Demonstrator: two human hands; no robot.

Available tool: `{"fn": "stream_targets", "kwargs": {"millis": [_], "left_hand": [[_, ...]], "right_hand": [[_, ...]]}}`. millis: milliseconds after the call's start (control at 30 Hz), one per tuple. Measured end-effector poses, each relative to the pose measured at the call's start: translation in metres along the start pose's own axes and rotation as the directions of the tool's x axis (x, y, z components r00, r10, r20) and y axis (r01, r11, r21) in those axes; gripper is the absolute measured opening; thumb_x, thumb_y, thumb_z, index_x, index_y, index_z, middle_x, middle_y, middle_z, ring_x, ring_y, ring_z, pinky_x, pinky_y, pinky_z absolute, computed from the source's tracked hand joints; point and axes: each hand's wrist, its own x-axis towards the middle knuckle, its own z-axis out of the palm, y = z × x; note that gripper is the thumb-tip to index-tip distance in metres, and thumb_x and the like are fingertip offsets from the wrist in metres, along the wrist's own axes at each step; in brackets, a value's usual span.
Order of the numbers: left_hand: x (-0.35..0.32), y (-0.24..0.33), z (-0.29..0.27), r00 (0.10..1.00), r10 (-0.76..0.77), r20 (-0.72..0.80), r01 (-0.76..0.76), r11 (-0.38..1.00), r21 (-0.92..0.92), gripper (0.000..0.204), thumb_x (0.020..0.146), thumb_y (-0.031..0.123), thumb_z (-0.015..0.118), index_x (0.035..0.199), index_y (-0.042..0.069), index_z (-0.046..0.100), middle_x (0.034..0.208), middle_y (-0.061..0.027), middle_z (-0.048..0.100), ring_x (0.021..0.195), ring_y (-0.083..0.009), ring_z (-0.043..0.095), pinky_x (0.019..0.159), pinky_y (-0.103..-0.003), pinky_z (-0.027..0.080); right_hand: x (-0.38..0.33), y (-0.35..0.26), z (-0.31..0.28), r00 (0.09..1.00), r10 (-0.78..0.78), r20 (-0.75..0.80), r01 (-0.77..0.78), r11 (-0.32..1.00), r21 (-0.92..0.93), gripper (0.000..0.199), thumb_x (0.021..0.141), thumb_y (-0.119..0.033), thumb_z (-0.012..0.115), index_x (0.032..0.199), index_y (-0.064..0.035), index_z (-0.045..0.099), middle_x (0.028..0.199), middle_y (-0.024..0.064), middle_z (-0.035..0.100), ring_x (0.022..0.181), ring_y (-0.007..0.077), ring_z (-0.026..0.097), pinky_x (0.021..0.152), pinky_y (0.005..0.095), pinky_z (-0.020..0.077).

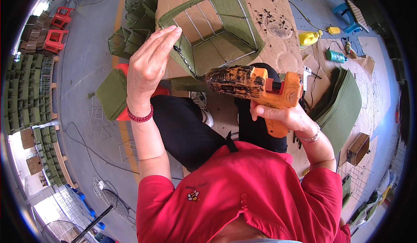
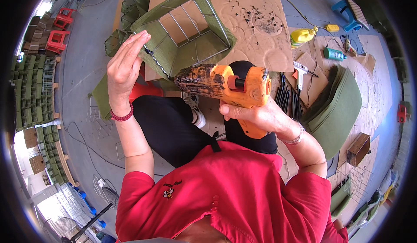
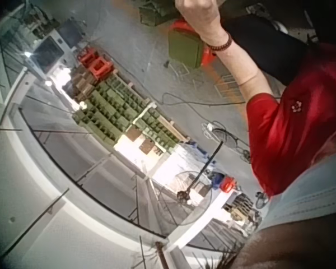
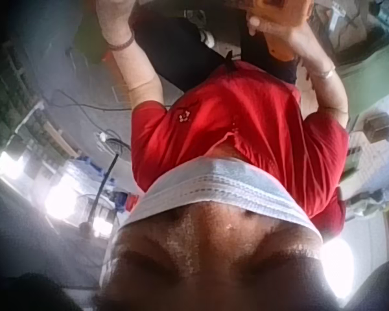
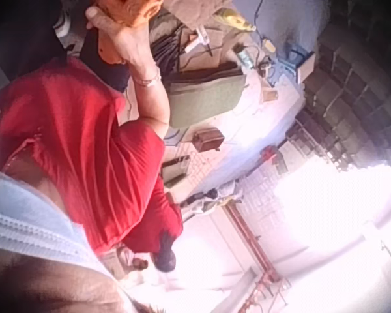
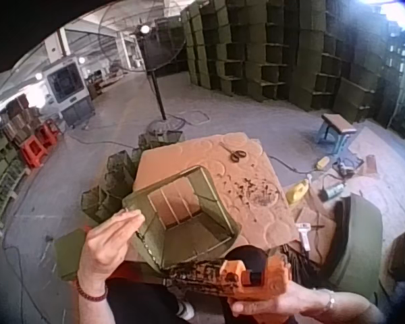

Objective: The recorder is assembling a wire-framed green fabric container or shade using a hot glue gun.

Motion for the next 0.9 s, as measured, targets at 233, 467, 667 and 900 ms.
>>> {"fn": "stream_targets", "kwargs": {"millis": [233,467,667,900], "left_hand": [[-0.001,0.0,-0.001,1.0,-0.005,0.002,0.005,1.0,0.008,0.05,0.074,-0.015,0.066,0.12,0.003,0.066,0.11,-0.0094,0.071,0.106,-0.0276,0.068,0.091,-0.038,0.058],[-0.002,0.0,0.0,1.0,-0.007,-0.001,0.007,1.0,0.002,0.047,0.075,-0.015,0.066,0.119,0.003,0.067,0.11,-0.0093,0.071,0.107,-0.0277,0.068,0.092,-0.038,0.058],[-0.001,0.002,0.0,1.0,-0.008,0.002,0.008,1.0,0.003,0.048,0.075,-0.014,0.066,0.119,0.004,0.067,0.11,-0.0096,0.071,0.107,-0.0279,0.068,0.093,-0.039,0.058],[-0.003,-0.005,0.0,1.0,-0.007,-0.002,0.007,1.0,0.017,0.05,0.073,-0.016,0.065,0.119,0.003,0.067,0.11,-0.01,0.071,0.106,-0.0283,0.068,0.093,-0.039,0.058]], "right_hand": [[-0.001,0.003,-0.001,1.0,-0.019,-0.023,0.02,0.999,0.04,0.02,0.09,-0.016,0.073,0.102,-0.0033,0.063,0.089,0.0008,0.063,0.081,0.0109,0.06,0.076,0.028,0.0497],[0.006,0.002,0.0,0.998,-0.022,-0.052,0.024,0.999,0.028,0.022,0.09,-0.018,0.074,0.103,-0.0029,0.063,0.088,0.0008,0.063,0.079,0.0112,0.061,0.073,0.0284,0.0498],[0.003,-0.003,0.0,0.999,-0.012,-0.049,0.013,1.0,0.013,0.023,0.09,-0.017,0.074,0.105,-0.0025,0.063,0.089,0.0012,0.064,0.078,0.0109,0.061,0.073,0.0281,0.05],[0.004,-0.006,0.0,0.997,-0.064,-0.039,0.065,0.998,0.027,0.019,0.091,-0.014,0.072,0.103,-0.0025,0.063,0.088,0.001,0.064,0.078,0.0103,0.061,0.073,0.0279,0.0501]]}}
